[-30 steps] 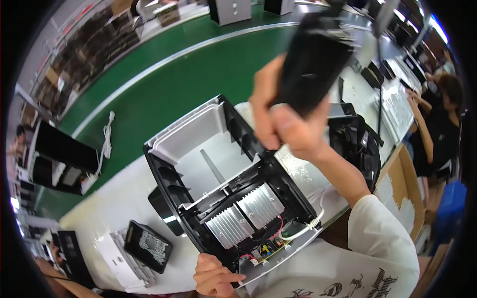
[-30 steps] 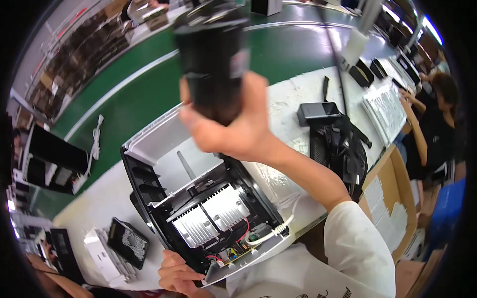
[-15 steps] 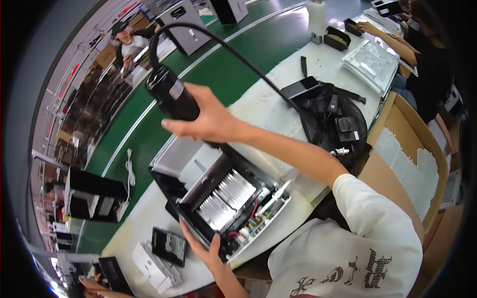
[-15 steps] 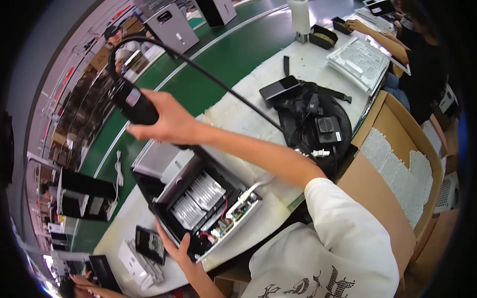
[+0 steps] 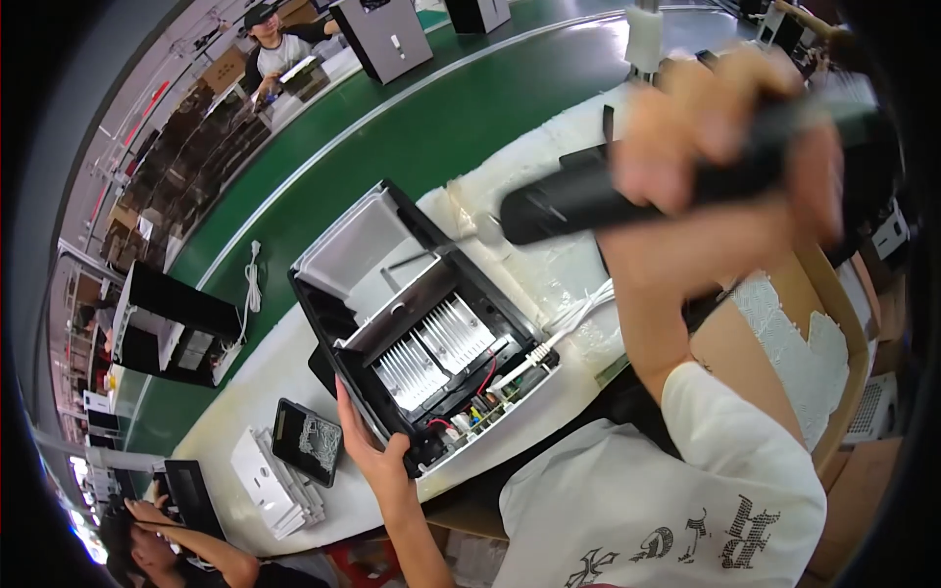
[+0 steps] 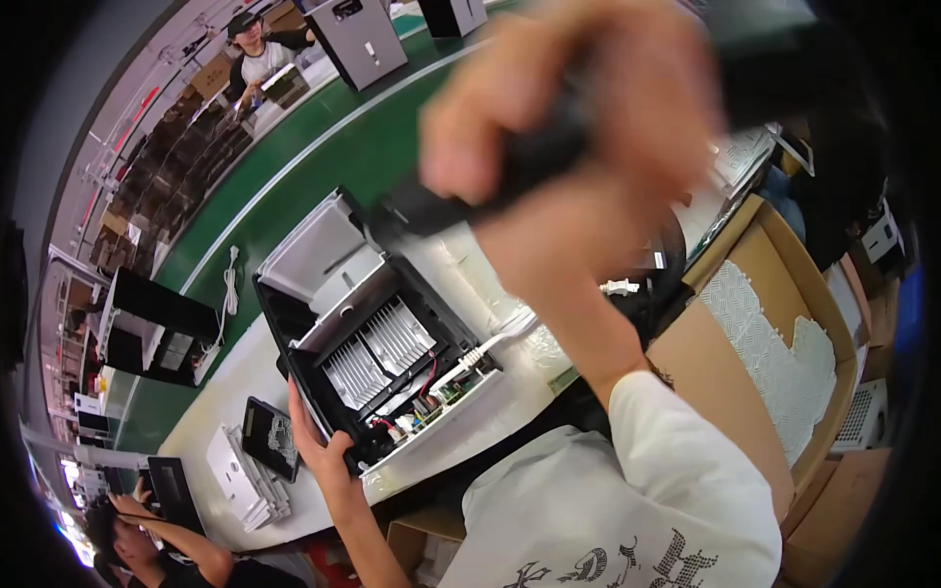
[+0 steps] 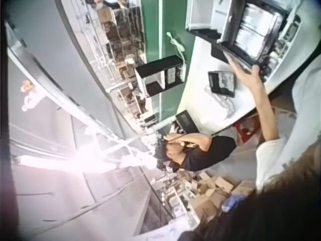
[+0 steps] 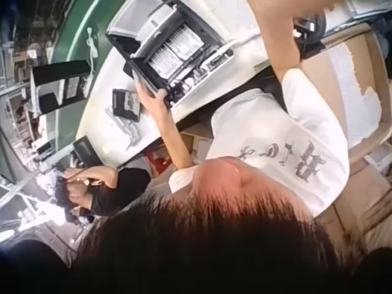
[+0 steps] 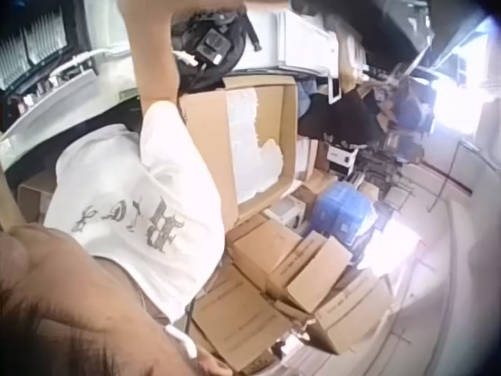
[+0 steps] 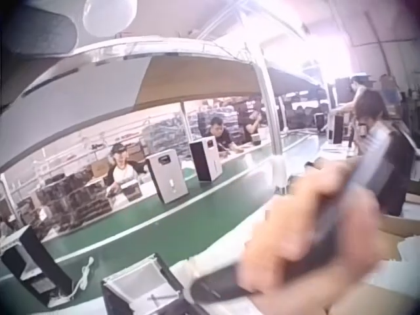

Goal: Assembling internal components into an electronic device housing using an electric screwdriver.

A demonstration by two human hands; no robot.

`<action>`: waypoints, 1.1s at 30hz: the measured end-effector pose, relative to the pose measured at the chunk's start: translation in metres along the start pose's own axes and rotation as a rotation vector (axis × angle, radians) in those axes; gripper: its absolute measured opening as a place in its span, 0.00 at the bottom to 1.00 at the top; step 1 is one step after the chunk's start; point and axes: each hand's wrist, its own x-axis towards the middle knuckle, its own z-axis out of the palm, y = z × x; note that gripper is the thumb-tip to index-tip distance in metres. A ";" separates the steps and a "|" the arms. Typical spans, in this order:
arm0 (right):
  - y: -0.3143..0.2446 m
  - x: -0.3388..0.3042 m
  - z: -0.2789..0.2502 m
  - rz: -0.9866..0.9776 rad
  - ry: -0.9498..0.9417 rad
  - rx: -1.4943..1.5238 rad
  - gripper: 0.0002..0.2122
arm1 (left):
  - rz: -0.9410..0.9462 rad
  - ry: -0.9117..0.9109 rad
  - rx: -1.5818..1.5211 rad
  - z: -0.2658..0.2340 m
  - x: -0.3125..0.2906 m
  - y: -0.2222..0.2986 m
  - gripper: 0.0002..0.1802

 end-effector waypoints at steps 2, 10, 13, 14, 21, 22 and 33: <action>-0.035 -0.021 -0.003 0.076 0.039 0.108 0.17 | 0.006 -0.029 0.033 -0.006 0.004 -0.001 0.55; -0.038 -0.020 -0.010 -0.147 0.184 0.402 0.11 | 0.026 -0.202 0.147 -0.022 0.011 0.021 0.56; -0.034 -0.017 0.001 -0.081 0.278 0.488 0.09 | 0.002 -0.301 0.240 -0.045 0.022 0.032 0.60; -0.026 -0.020 0.009 -0.059 0.291 0.560 0.09 | -0.007 -0.323 0.244 -0.054 0.027 0.035 0.58; -0.023 -0.025 0.019 0.174 0.324 0.674 0.12 | 0.002 -0.421 0.191 -0.083 0.048 0.028 0.58; -0.018 -0.025 0.024 0.030 0.342 0.690 0.11 | -0.004 -0.464 0.162 -0.081 0.052 0.033 0.58; -0.036 -0.048 0.031 -0.242 0.232 0.785 0.16 | -0.065 -0.915 -0.132 -0.085 0.105 0.002 0.50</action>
